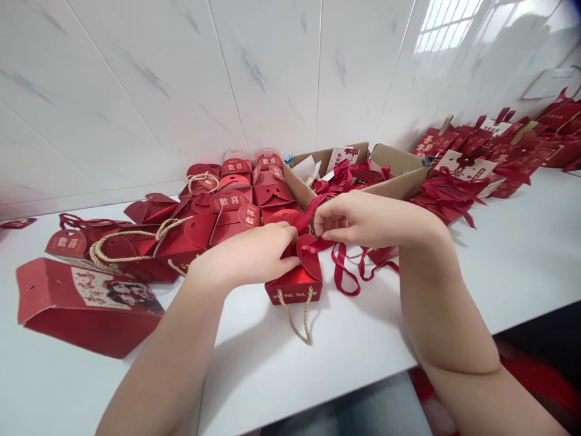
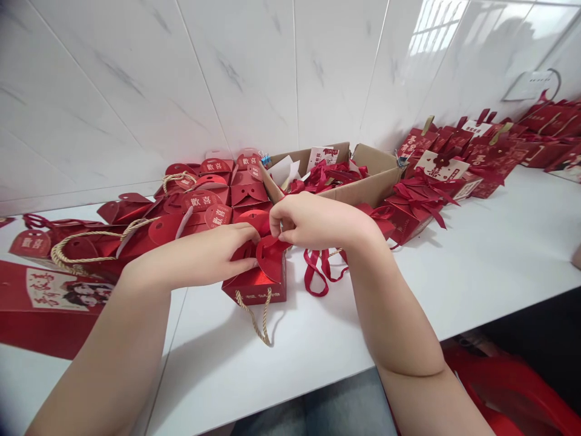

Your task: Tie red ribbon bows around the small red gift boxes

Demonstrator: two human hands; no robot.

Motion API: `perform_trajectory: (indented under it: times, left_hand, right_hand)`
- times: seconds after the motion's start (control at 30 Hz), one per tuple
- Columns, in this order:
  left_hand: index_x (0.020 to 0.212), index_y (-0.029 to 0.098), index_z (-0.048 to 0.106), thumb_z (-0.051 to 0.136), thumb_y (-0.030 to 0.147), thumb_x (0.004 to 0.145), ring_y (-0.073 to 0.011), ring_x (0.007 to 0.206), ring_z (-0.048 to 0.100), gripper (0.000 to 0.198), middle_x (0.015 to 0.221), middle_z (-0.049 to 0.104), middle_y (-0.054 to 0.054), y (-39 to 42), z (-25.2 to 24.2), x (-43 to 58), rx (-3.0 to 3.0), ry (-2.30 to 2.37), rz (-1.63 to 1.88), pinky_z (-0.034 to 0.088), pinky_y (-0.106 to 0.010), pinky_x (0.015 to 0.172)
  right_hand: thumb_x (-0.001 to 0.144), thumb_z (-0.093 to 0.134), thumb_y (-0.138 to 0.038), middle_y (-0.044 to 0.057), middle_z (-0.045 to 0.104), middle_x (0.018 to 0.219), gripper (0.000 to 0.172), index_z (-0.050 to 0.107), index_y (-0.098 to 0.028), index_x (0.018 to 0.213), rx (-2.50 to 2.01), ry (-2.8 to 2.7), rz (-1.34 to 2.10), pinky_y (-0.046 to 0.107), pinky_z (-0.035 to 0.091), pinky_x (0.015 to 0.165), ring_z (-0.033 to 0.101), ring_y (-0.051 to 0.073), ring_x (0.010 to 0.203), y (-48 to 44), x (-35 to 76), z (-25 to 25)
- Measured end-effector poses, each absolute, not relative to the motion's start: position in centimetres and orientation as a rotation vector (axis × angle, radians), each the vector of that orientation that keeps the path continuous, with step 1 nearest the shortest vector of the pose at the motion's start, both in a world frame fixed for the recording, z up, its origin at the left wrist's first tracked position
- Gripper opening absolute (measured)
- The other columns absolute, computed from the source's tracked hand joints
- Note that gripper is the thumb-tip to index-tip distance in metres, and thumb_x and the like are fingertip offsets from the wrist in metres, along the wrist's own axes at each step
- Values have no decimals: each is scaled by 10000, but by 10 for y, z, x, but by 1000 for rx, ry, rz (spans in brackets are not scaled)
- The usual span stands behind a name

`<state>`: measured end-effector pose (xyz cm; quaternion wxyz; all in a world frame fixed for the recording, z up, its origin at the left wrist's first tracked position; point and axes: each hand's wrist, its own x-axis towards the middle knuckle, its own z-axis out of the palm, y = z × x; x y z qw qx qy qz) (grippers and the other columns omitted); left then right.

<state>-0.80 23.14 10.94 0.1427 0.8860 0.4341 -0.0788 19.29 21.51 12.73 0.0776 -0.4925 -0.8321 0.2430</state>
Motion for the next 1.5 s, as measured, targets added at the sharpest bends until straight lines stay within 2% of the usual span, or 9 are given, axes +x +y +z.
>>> perform_trajectory:
  times: [0.27,0.57,0.7,0.83,0.97,1.1,1.23,1.33,1.5]
  left_hand:
    - [860,221,562,395,405,842,-184,629,591,248,874,650,-52,232,107,-10,2512,1281,-221,401,-294,509]
    - [990,231,597,372,338,848,-198,772,631,287,956,662,-50,232,109,-10,2471,1254,-145,482,-301,670]
    - [975,239,618,385,305,828,-206,779,634,283,933,669,-47,232,109,-8,2495,1265,-96,483,-297,658]
    - [864,253,635,385,269,805,-202,764,628,257,920,672,-23,234,109,-7,2623,1233,-16,461,-290,630]
    - [803,244,625,393,284,805,-195,755,603,235,854,666,-5,233,114,-9,2749,1282,181,433,-285,635]
    - [840,226,620,415,318,835,-157,723,579,225,804,652,5,225,127,-11,2721,1329,641,428,-263,650]
    - [819,226,604,429,327,834,-126,651,553,203,723,623,27,214,138,-15,2609,1455,941,426,-239,590]
    - [844,235,593,422,361,845,-127,631,555,213,720,628,32,212,141,-24,2581,1551,822,423,-240,562]
    - [827,230,569,430,561,824,-172,595,578,359,732,652,-5,221,132,-37,2510,1535,-3,393,-269,492]
  right_hand:
    - [729,540,-109,23,659,809,144,628,-185,814,-1418,-2552,731,231,351,557,549,125,679,220,186,121]
    - [735,542,-138,19,667,827,133,614,-188,835,-1415,-2605,691,223,340,535,547,123,673,222,179,117]
    - [728,546,-125,17,668,802,152,618,-192,845,-1410,-2594,729,223,339,531,554,123,661,222,180,118]
    - [731,559,-124,19,666,805,149,623,-193,846,-1398,-2590,725,226,348,547,563,126,677,222,182,118]
    - [775,584,-227,29,656,797,75,624,-182,820,-1392,-2538,724,238,370,571,559,129,671,221,185,118]
    - [836,546,-405,43,647,892,257,610,-188,958,-1220,-2302,778,250,415,646,569,147,780,219,181,119]
    - [885,472,-444,26,626,871,307,601,-180,976,-974,-2174,951,234,413,653,555,117,760,218,173,122]
    - [886,482,-448,7,607,812,300,595,-171,918,-912,-2110,987,224,402,631,546,97,712,216,173,123]
    - [867,535,-424,0,609,808,255,594,-177,845,-872,-1838,909,241,447,684,581,124,776,210,181,125]
